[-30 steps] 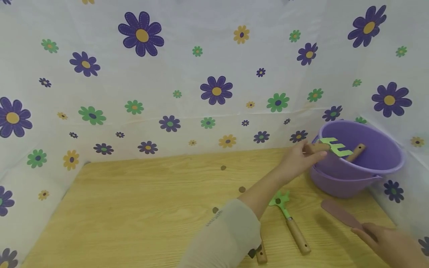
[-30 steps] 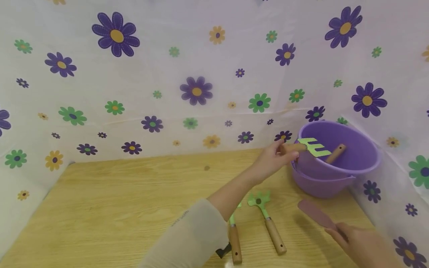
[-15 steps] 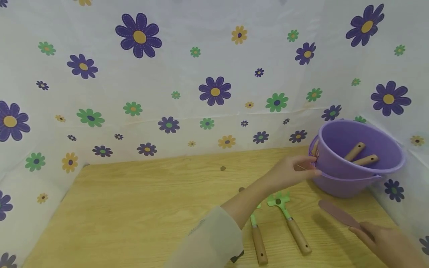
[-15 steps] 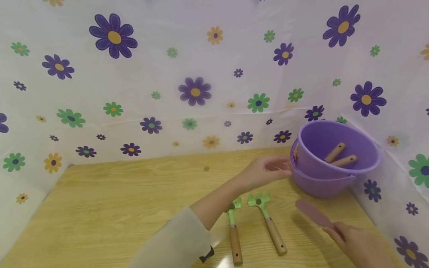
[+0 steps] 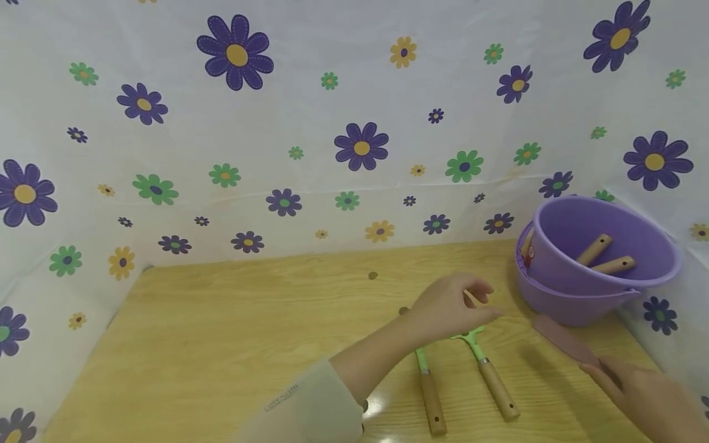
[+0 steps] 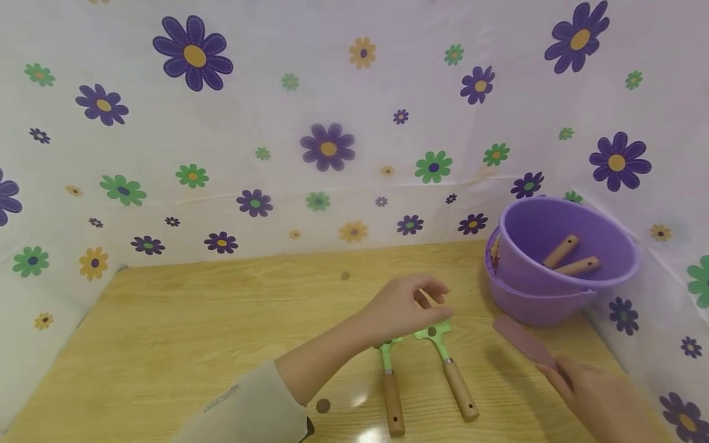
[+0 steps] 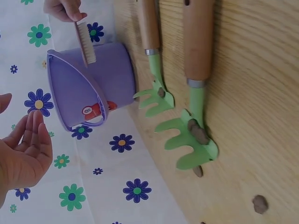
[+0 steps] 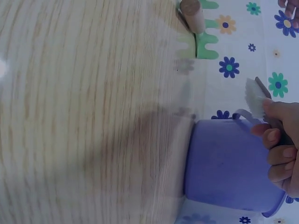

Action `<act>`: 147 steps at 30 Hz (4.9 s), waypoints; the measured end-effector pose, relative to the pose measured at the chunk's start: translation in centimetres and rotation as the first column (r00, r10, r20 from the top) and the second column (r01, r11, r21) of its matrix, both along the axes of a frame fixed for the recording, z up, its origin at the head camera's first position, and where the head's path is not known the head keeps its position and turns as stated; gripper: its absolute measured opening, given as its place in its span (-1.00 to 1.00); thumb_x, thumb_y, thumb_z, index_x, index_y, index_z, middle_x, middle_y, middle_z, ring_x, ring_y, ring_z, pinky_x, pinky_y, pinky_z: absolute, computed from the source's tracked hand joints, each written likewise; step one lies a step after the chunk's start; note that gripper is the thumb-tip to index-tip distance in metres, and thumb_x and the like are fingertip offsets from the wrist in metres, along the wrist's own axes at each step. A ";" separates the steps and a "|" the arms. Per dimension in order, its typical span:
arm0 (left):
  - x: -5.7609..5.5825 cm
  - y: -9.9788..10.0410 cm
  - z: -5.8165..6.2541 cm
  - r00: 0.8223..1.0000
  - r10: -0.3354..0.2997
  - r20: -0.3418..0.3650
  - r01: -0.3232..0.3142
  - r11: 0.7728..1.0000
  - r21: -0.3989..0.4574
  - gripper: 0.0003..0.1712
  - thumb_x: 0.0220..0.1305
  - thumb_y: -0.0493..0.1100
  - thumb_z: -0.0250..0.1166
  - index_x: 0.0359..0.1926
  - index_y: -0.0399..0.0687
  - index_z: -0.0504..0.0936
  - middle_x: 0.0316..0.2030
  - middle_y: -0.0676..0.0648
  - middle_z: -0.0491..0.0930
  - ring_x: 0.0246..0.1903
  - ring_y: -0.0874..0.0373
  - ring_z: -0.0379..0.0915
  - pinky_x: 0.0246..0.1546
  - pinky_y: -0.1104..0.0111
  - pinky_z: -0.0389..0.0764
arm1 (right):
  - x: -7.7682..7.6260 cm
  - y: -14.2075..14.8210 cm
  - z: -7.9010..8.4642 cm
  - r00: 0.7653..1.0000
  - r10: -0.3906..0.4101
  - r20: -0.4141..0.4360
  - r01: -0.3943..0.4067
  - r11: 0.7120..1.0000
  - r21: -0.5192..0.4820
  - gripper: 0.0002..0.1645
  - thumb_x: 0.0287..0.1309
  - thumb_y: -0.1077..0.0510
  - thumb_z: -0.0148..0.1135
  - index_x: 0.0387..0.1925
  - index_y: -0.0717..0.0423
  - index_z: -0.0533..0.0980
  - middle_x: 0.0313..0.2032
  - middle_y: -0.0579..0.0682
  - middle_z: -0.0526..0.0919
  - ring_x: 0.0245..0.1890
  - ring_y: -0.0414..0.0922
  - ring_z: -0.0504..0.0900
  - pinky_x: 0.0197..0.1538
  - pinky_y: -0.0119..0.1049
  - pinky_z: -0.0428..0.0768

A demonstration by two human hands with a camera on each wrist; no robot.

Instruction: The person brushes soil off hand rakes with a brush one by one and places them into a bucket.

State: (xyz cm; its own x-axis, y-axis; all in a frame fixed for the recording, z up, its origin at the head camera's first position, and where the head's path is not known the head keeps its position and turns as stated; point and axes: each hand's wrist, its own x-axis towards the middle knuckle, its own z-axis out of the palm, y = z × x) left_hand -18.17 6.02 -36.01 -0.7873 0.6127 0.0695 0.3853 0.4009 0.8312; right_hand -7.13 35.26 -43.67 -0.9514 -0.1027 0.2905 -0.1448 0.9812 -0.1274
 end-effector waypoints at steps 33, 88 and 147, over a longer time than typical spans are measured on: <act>6.4 -6.3 -9.1 0.948 0.133 0.289 -0.054 0.962 -0.267 -0.46 0.14 0.06 0.25 -0.81 0.03 0.23 -0.91 0.18 0.11 -0.88 0.35 -0.09 -0.88 0.57 -0.06 | -1.9 -3.5 1.5 0.968 0.167 -0.189 -0.163 0.986 0.035 -0.69 0.24 -0.05 0.19 -0.57 -0.07 0.39 -0.68 -0.35 0.27 -0.69 -0.40 0.25 -0.65 -0.37 0.33; 5.2 -10.4 -9.5 0.847 -0.048 -0.530 -0.370 0.663 -0.651 -0.74 0.31 -0.08 0.20 0.00 0.04 0.58 -0.45 -0.07 0.55 -0.81 0.31 0.27 -0.92 0.63 0.24 | -3.7 -10.4 1.8 0.927 0.254 -0.278 -0.271 0.962 -0.024 -0.63 0.19 -0.17 0.19 -0.53 0.00 0.51 -0.74 -0.31 0.27 -0.74 -0.39 0.15 -0.73 -0.48 0.14; 5.1 -12.8 -7.1 0.291 -0.127 -0.948 -0.624 0.726 -0.289 -0.61 0.04 0.05 0.42 -0.32 -0.18 0.57 -0.55 0.02 0.52 -0.60 0.33 0.38 -0.60 0.63 0.45 | -4.1 -21.2 3.1 0.903 0.429 -0.035 -0.426 0.878 -0.217 -0.77 0.24 0.10 0.19 -0.51 0.09 0.49 -0.74 -0.30 0.24 -0.76 -0.47 0.10 -0.72 -0.66 0.15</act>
